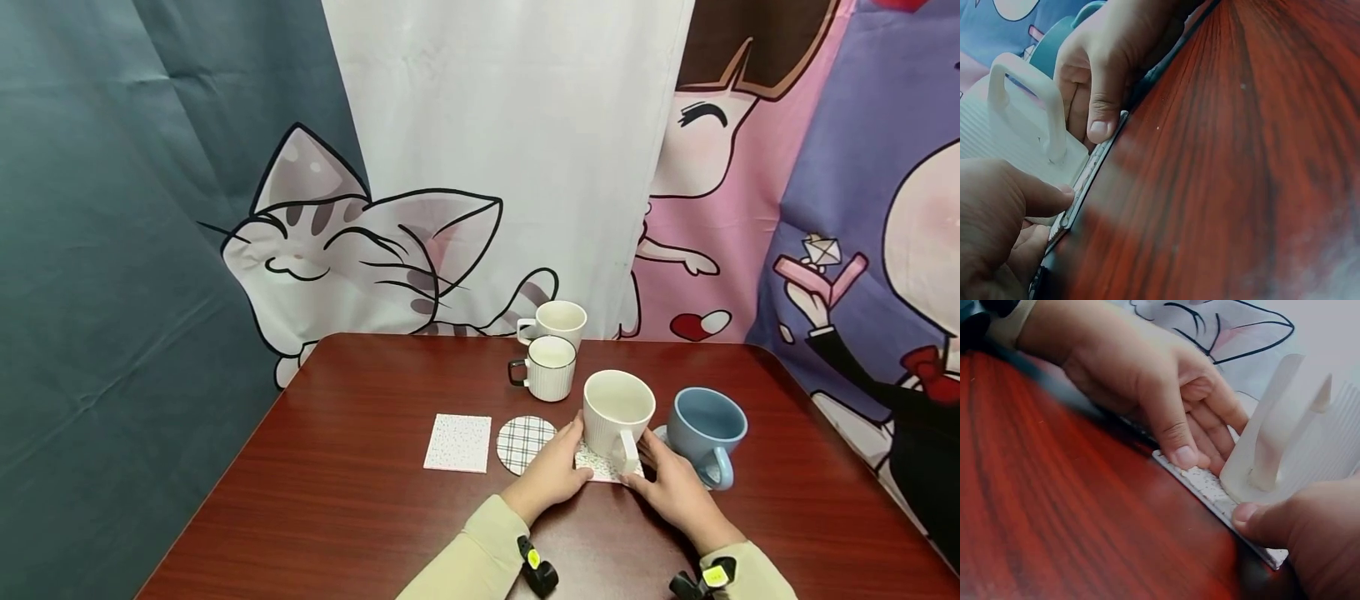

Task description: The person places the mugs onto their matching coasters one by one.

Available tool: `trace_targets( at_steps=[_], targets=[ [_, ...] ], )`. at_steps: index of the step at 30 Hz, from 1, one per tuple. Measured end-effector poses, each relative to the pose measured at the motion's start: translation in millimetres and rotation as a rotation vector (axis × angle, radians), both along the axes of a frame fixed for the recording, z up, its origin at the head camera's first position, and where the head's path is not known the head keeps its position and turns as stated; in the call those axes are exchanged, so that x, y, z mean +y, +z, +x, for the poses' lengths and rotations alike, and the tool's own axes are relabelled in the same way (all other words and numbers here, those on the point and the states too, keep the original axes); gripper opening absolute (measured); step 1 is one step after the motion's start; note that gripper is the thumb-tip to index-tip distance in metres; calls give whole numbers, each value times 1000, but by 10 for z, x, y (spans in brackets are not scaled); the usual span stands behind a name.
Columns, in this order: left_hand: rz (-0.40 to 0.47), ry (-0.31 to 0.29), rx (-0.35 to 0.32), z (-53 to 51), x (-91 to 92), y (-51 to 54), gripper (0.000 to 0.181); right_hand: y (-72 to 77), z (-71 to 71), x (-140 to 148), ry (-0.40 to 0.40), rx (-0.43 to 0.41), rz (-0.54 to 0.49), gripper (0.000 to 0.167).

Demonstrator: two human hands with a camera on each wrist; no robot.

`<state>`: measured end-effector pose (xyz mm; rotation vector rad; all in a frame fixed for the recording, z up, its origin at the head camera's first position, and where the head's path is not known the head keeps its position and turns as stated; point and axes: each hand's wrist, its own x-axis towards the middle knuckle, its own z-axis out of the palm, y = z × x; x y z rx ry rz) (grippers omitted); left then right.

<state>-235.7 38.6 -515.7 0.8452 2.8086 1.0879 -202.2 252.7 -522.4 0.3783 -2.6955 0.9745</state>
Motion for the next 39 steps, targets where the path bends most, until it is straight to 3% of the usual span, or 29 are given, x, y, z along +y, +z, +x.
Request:
trace_targets(
  at_steps=[9, 15, 25, 32, 39],
  targets=[
    [-69, 21, 94, 53, 18, 28, 82, -22, 39, -10, -36, 19, -6, 73],
    [-82, 29, 107, 95, 20, 47, 81, -31, 69, -24, -36, 45, -28, 70],
    [-97, 37, 154, 133, 22, 45, 77, -40, 91, -44, -92, 151, 22, 60],
    [-100, 53, 183, 144, 25, 36, 77, -28, 105, -75, -101, 154, 31, 57],
    [-106, 61, 171, 158, 30, 33, 75, -44, 109, -80, -109, 161, 29, 58]
  ],
)
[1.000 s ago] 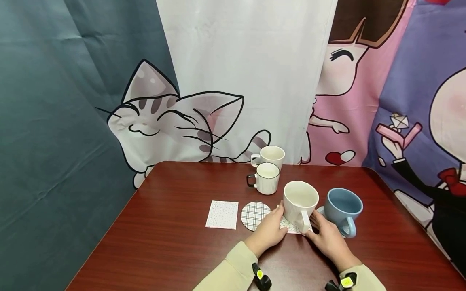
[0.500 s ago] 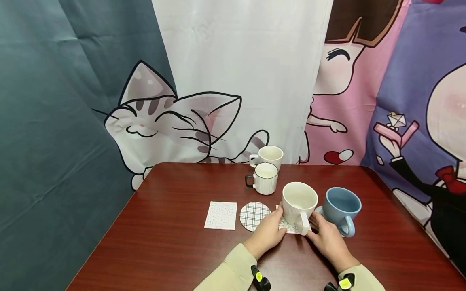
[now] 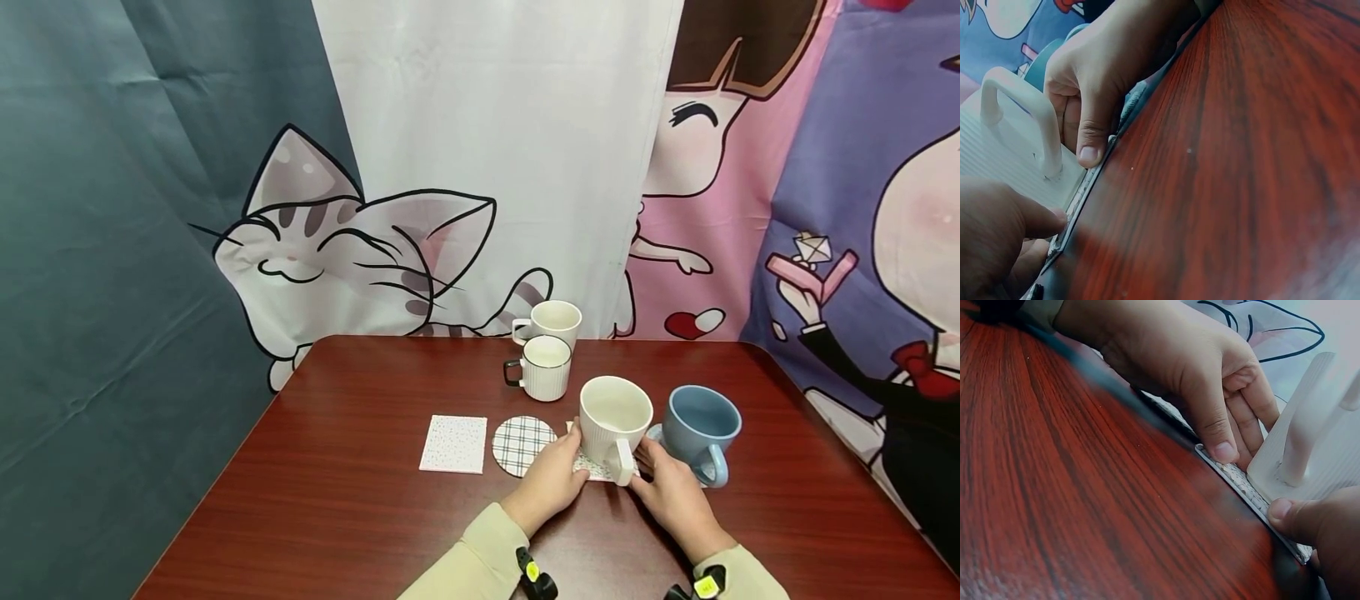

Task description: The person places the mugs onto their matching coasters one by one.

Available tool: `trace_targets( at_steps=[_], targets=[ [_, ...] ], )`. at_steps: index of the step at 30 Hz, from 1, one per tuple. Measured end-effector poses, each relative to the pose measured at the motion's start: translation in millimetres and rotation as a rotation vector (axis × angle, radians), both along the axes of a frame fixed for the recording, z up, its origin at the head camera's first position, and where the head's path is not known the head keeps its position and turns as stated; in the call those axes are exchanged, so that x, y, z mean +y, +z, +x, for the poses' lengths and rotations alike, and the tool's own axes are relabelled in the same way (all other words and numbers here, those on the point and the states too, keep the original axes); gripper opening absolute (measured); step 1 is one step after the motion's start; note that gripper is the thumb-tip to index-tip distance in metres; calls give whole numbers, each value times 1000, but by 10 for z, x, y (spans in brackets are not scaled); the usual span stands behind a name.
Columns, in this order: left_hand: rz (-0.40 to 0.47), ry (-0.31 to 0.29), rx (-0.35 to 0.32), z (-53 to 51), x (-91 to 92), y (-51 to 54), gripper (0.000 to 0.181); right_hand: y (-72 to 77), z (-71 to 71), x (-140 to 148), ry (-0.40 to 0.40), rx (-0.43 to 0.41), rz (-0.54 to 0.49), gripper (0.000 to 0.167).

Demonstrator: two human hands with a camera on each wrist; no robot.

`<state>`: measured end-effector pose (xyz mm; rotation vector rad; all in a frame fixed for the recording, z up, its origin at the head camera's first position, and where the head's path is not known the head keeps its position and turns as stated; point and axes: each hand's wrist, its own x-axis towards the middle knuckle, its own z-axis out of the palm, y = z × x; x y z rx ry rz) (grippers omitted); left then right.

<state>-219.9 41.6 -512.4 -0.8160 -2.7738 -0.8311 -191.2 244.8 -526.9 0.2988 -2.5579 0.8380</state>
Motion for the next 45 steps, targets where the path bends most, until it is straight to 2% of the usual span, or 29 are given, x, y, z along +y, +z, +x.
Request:
trace_targets(
  at_steps=[13, 17, 22, 26, 31, 33, 35, 37, 40, 45],
  targets=[
    [17, 1, 5, 17, 22, 1, 75, 26, 15, 24, -19, -19, 29, 56],
    [12, 5, -5, 23, 24, 4, 74, 42, 23, 21, -15, -47, 10, 57],
    [1, -4, -11, 8, 6, 57, 75, 39, -5, 16, 7, -51, -29, 58],
    [19, -21, -35, -22, -21, 96, 71, 35, -10, 20, 13, 12, -41, 52],
    [86, -28, -100, -65, -60, 136, 63, 58, 7, 21, -40, 181, -43, 39],
    [128, -25, -122, -91, -86, 161, 59, 85, 4, 9, -60, 221, -62, 37],
    [170, -21, -138, -111, -122, 204, 53, 129, -2, -12, -79, 231, -87, 37],
    [195, -15, -127, -131, -165, 267, 48, 188, -1, -34, -97, 225, -105, 39],
    [214, 0, -83, -141, -239, 402, 41, 304, 14, -61, -117, 210, -112, 44],
    [252, 43, -18, -134, -379, 635, 34, 531, 27, -99, -89, 235, -82, 54]
  ],
)
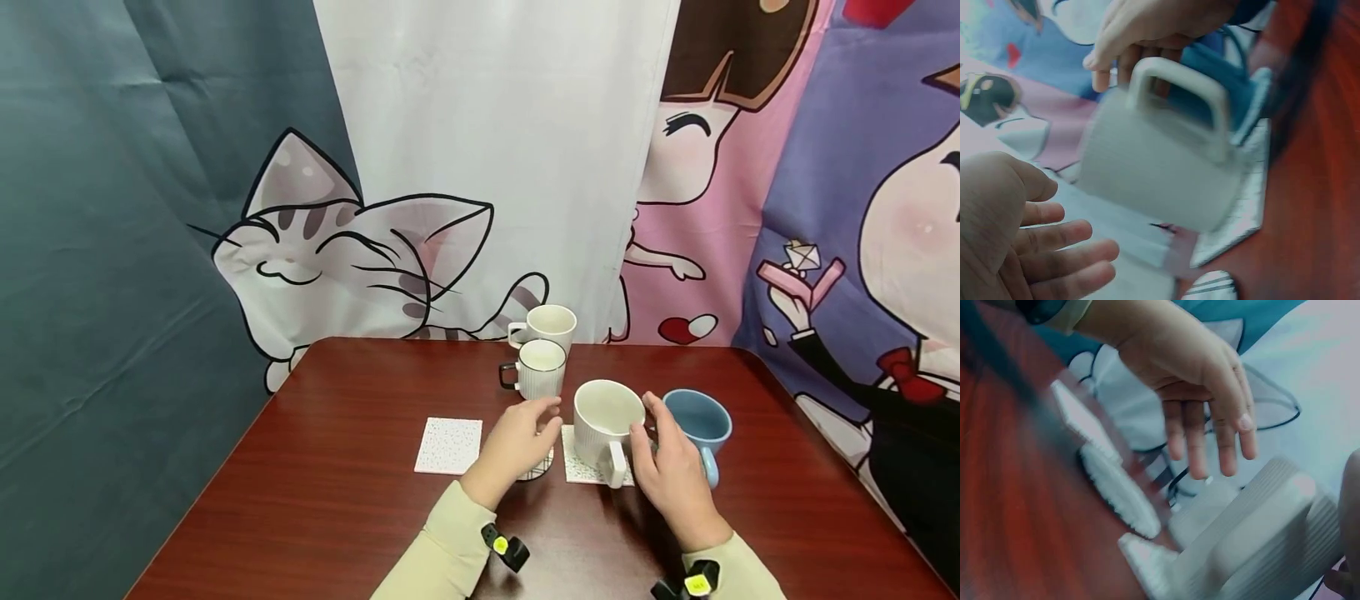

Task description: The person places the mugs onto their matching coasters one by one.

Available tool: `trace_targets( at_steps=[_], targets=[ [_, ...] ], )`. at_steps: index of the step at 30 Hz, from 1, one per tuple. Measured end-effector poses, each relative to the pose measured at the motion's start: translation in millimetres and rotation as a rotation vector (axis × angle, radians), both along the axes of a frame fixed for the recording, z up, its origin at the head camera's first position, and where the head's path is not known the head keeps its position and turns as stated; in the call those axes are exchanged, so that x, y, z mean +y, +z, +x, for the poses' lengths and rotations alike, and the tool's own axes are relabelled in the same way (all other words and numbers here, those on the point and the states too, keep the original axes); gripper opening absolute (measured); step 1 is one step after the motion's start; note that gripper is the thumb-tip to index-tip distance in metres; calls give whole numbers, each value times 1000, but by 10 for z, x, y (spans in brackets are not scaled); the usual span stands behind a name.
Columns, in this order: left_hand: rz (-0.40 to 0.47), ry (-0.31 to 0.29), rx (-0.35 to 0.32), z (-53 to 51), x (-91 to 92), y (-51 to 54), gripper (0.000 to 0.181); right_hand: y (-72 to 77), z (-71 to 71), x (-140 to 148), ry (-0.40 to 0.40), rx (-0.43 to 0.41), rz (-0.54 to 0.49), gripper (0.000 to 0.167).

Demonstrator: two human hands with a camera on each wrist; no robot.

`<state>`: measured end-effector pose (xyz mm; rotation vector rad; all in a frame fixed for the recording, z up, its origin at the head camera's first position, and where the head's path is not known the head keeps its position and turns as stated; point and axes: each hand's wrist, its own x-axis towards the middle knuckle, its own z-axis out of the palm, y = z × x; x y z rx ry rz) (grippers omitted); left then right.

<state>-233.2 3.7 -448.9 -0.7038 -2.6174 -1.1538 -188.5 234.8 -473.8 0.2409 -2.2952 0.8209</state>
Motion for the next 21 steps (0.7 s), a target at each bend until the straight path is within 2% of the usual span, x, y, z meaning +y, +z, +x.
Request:
trace_targets(
  at_steps=[3, 8, 15, 21],
  targets=[
    [22, 31, 33, -18, -82, 102, 34, 133, -45, -20, 10, 33, 41, 57],
    [37, 99, 75, -81, -193, 195, 33, 330, -151, -37, 41, 42, 102, 56],
    [23, 146, 91, -207, -292, 207, 37, 489, -308, -46, 118, -74, 159, 58],
    [34, 212, 108, -355, -320, 172, 39, 535, -438, -65, 171, -93, 175, 58]
  ],
)
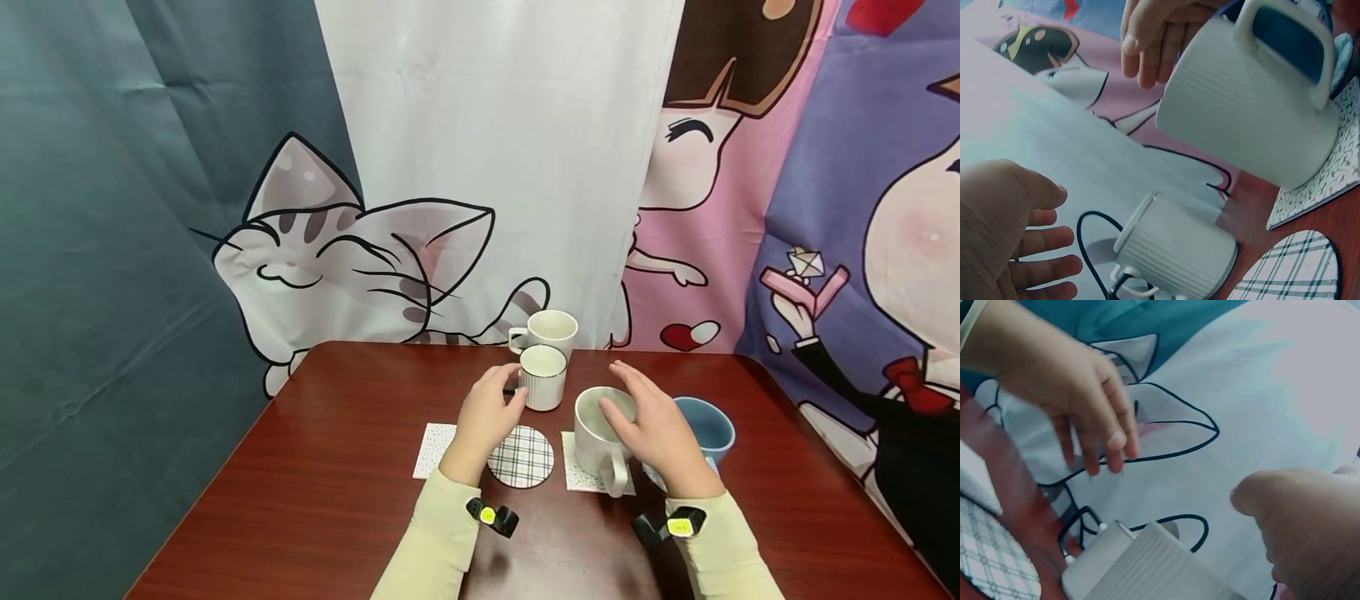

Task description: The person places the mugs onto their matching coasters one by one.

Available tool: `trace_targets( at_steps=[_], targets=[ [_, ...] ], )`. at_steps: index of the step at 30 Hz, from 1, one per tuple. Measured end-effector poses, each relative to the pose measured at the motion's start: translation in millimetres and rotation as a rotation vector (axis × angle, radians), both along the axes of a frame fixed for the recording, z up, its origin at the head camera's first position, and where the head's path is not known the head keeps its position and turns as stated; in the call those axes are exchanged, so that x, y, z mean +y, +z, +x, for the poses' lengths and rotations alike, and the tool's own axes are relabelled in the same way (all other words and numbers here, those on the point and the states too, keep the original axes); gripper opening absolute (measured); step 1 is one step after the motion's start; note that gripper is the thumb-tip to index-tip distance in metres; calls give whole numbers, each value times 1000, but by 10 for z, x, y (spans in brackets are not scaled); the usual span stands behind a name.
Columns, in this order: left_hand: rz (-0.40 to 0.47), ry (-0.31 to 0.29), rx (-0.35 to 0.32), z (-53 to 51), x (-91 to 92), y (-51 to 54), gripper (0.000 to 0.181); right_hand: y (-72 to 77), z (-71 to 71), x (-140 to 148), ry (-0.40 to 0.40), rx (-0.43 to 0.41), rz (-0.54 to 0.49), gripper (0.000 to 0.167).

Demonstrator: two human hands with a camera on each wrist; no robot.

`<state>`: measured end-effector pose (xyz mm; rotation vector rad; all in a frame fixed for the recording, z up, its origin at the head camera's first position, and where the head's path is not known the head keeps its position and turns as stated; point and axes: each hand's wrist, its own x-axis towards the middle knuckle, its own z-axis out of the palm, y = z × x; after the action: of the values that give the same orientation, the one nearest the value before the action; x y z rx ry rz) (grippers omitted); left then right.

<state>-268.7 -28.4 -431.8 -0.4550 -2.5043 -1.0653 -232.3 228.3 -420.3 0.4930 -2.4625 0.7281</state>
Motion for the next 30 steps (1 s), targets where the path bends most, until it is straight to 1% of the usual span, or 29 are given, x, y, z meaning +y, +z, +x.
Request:
trace_targets(
  at_steps=[4, 7, 10, 14, 18, 21, 25, 27, 30],
  targets=[
    [24, 25, -21, -117, 21, -64, 40, 15, -50, 9, 12, -46, -11, 58],
    [58, 19, -47, -201, 33, -140, 43, 29, -68, 17, 9, -81, -20, 58],
    [86, 11, -66, -275, 29, -227, 47, 30, -75, 27, 5, -95, -26, 58],
    [100, 16, -97, -352, 24, -334, 52, -2, -86, 24, 8, -112, -30, 58],
    [108, 21, -128, -424, 35, -441, 55, -41, -94, 13, 7, -147, -35, 59],
    [132, 22, -164, -480, 36, -515, 55, -58, -100, 9, 7, -153, -42, 59],
    [169, 32, -213, -536, 21, -574, 55, -61, -116, -1, 16, -137, -49, 58],
    [183, 38, -218, -552, 15, -585, 54, -59, -122, 0, 19, -132, -52, 58],
    [177, 48, -217, -561, 6, -589, 52, -64, -134, 3, 15, -128, -47, 58]
  ],
)
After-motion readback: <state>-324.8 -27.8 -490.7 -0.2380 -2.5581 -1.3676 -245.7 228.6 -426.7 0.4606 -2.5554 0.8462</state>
